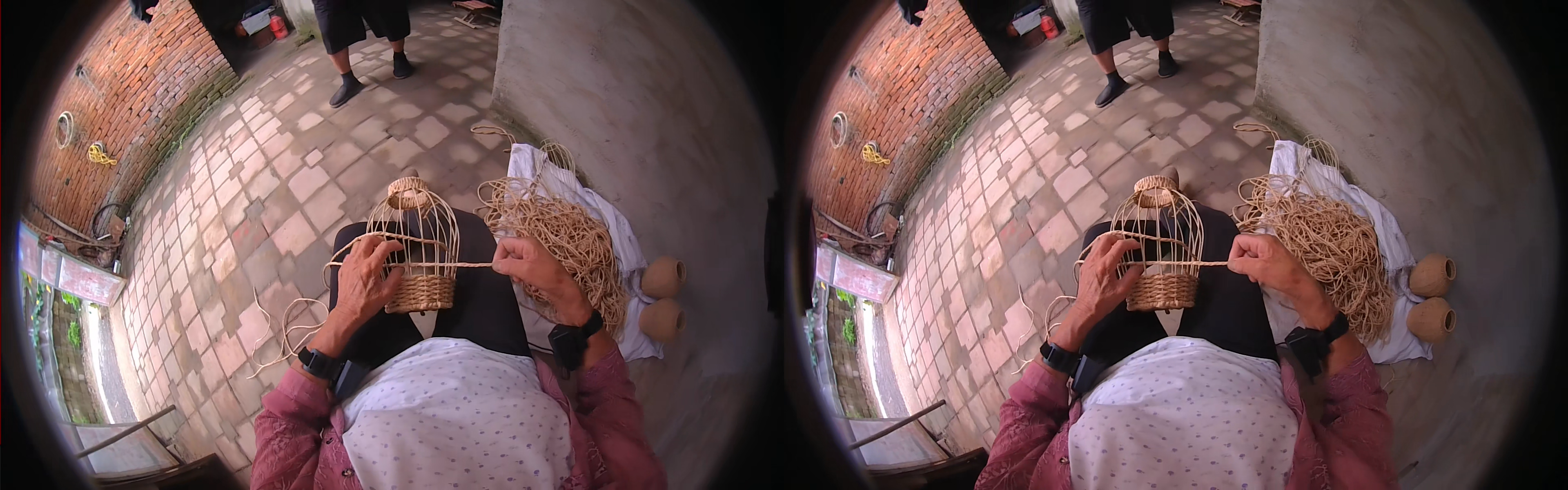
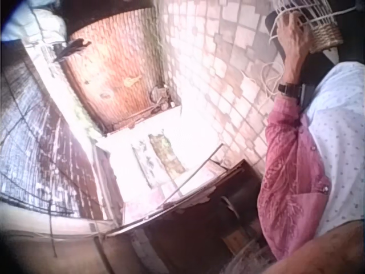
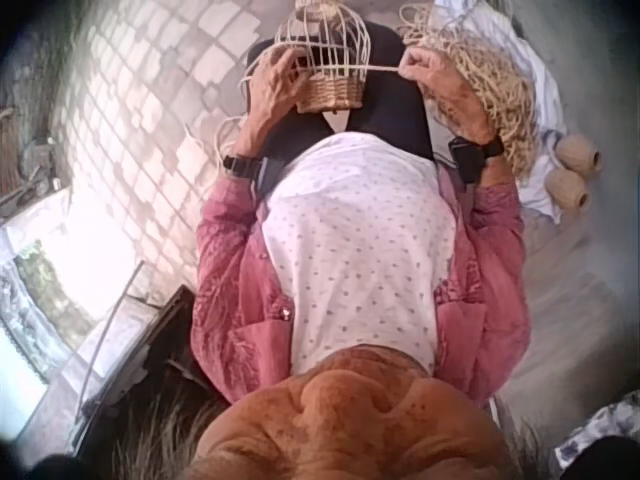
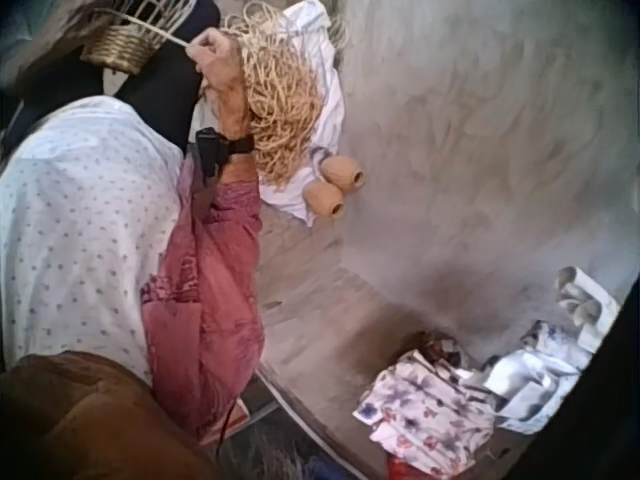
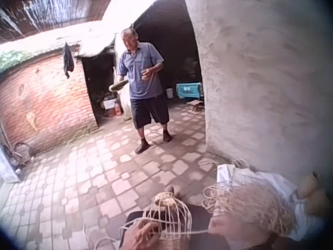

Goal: Hand-weaving a small wicker or bamboo basket in an outdoor courtyard.

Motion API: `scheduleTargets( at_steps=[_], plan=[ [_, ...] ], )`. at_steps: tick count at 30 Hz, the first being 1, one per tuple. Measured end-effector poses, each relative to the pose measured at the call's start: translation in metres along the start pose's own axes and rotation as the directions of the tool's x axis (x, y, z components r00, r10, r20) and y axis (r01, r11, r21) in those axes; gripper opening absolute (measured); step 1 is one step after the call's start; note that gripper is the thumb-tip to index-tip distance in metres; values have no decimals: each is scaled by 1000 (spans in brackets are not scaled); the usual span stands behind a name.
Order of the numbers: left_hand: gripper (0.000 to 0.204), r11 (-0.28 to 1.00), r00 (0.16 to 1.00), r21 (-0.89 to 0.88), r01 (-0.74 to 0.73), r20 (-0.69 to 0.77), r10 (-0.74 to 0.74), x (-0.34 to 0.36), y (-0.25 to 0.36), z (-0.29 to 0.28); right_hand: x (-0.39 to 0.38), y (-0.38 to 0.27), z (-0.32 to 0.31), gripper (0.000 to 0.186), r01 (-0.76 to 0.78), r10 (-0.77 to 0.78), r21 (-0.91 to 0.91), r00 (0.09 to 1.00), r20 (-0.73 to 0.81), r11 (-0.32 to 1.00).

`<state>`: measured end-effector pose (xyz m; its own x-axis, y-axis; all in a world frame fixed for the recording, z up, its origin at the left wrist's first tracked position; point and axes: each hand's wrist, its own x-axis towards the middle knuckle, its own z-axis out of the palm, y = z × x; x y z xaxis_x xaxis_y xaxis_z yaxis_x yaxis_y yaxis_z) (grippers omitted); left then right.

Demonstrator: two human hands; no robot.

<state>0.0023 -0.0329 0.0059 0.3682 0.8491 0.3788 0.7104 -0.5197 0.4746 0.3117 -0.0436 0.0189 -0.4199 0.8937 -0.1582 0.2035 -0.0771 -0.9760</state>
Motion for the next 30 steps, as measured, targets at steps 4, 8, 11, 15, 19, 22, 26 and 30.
scheduleTargets(
  at_steps=[4,8,11,15,19,22,26,30],
  plan=[
    [25,975,982,150,-163,-67,175,5,19,1,-8,10,-8,11,-146,146,87,989,3,986],
    [10,968,973,103,-229,-13,231,16,35,16,5,27,-1,11,-86,154,355,974,-166,931],
    [7,971,984,160,-180,43,175,18,39,24,19,30,10,12,38,129,578,961,-244,815],
    [12,975,992,192,-115,73,103,22,47,27,43,29,29,11,121,-12,731,988,-153,672],
    [13,977,993,196,-81,95,63,20,48,30,55,14,44,11,158,-86,683,987,-139,713],
    [11,980,993,201,-11,118,-13,19,48,31,57,15,52,12,186,-130,580,982,-137,793],
    [10,997,994,32,73,78,-76,18,39,25,64,14,60,10,181,-151,275,980,-125,944],
    [16,957,970,-193,218,146,-192,11,20,11,75,3,68,10,238,-216,94,957,-196,967]
  ],
)
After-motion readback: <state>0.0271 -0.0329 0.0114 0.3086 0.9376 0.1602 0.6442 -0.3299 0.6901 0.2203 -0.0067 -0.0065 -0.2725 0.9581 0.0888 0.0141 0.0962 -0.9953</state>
